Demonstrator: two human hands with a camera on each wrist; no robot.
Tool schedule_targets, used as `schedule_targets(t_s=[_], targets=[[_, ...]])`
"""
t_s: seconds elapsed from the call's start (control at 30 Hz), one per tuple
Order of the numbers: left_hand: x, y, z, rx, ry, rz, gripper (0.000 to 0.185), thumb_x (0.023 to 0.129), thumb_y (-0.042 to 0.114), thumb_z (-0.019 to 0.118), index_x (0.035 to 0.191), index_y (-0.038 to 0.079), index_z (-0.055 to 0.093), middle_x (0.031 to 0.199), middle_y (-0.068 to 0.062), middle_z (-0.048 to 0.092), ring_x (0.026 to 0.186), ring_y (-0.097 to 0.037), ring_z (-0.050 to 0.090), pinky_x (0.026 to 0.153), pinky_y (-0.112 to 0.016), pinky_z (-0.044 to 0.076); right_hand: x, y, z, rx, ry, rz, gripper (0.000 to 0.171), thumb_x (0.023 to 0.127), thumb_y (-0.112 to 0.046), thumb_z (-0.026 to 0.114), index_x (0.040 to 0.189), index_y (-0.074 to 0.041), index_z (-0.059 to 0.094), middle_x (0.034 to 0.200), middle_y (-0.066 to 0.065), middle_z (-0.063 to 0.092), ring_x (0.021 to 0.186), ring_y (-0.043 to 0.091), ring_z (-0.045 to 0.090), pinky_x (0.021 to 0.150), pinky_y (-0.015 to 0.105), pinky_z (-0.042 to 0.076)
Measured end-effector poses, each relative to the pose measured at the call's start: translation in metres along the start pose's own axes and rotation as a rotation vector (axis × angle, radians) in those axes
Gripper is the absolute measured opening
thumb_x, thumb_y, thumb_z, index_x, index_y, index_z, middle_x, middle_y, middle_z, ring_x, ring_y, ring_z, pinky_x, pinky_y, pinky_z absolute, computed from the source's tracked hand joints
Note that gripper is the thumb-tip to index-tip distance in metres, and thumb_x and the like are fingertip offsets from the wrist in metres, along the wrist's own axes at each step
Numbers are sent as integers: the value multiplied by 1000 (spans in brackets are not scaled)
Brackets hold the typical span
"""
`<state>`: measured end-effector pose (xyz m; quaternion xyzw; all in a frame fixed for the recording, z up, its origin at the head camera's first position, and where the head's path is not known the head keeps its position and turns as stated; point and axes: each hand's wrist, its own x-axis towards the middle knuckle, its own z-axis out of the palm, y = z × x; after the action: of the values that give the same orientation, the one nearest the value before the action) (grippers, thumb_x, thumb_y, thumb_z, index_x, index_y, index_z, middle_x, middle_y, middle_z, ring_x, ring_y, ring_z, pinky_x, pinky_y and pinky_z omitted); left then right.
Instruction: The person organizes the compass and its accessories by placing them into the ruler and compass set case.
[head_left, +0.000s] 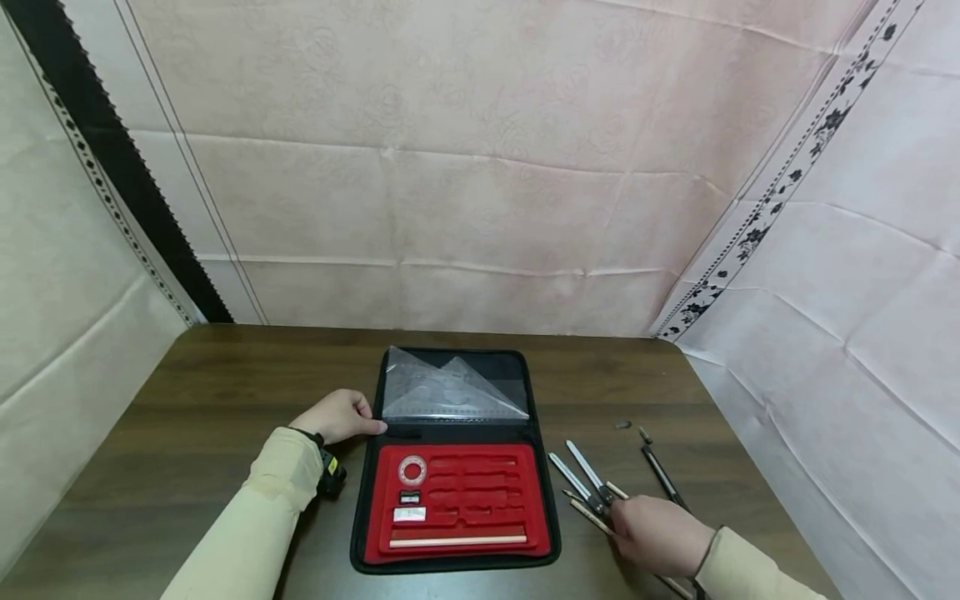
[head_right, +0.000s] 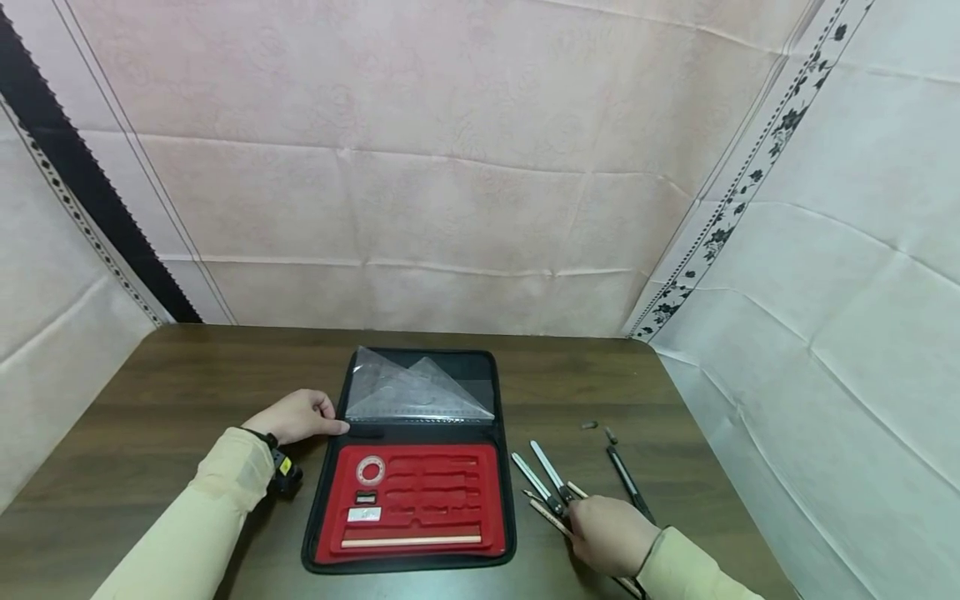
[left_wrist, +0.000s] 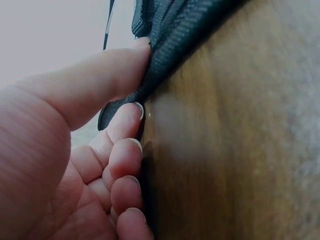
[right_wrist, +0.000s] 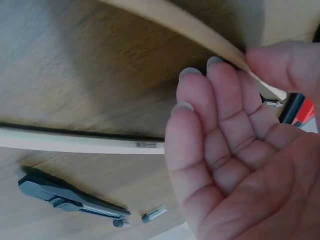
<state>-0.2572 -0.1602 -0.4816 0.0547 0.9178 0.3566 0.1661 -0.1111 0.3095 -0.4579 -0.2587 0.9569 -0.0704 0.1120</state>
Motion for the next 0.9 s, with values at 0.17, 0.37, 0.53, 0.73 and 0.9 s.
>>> schedule_targets(t_s=[0.17,0.37,0.53,0.73,0.9], targets=[[0,-1,1,-7,-2,-3,34,80,34,79,84,7,58,76,-7,54,71,-22,49,60,-33,39,0,2,-2,-5,-24,-7,23,83,-15,67,69,-19,49,56,-15,40,47,2,34,43,26,32],[-1,1,0,-7,2,2,33,81,32,78,83,7,58,76,-7,54,70,-22,49,59,-33,39,7,-4,-15,-5,1,-64,21,76,-9,66,76,-17,47,59,-15,39,49,2,34,44,25,32],[-1,0,0,-10,5,-10,32,81,32,78,84,7,58,76,-7,54,71,-22,49,59,-33,39,33,-22,-27,14,50,-120,19,82,-5,67,88,-15,52,66,-13,48,54,1,41,47,24,38],[-3,0,1,-11,9,-11,33,80,33,78,84,8,58,77,-7,54,71,-21,49,60,-33,38,79,-72,-15,72,55,-187,14,90,-15,69,97,-19,57,74,-15,53,61,0,48,55,22,43],[-3,-1,1,-10,13,-20,33,81,35,78,84,8,59,78,-7,54,72,-22,49,60,-33,38,101,-107,4,34,80,-357,12,91,-21,69,98,-24,60,85,-17,56,73,-3,52,66,17,46]])
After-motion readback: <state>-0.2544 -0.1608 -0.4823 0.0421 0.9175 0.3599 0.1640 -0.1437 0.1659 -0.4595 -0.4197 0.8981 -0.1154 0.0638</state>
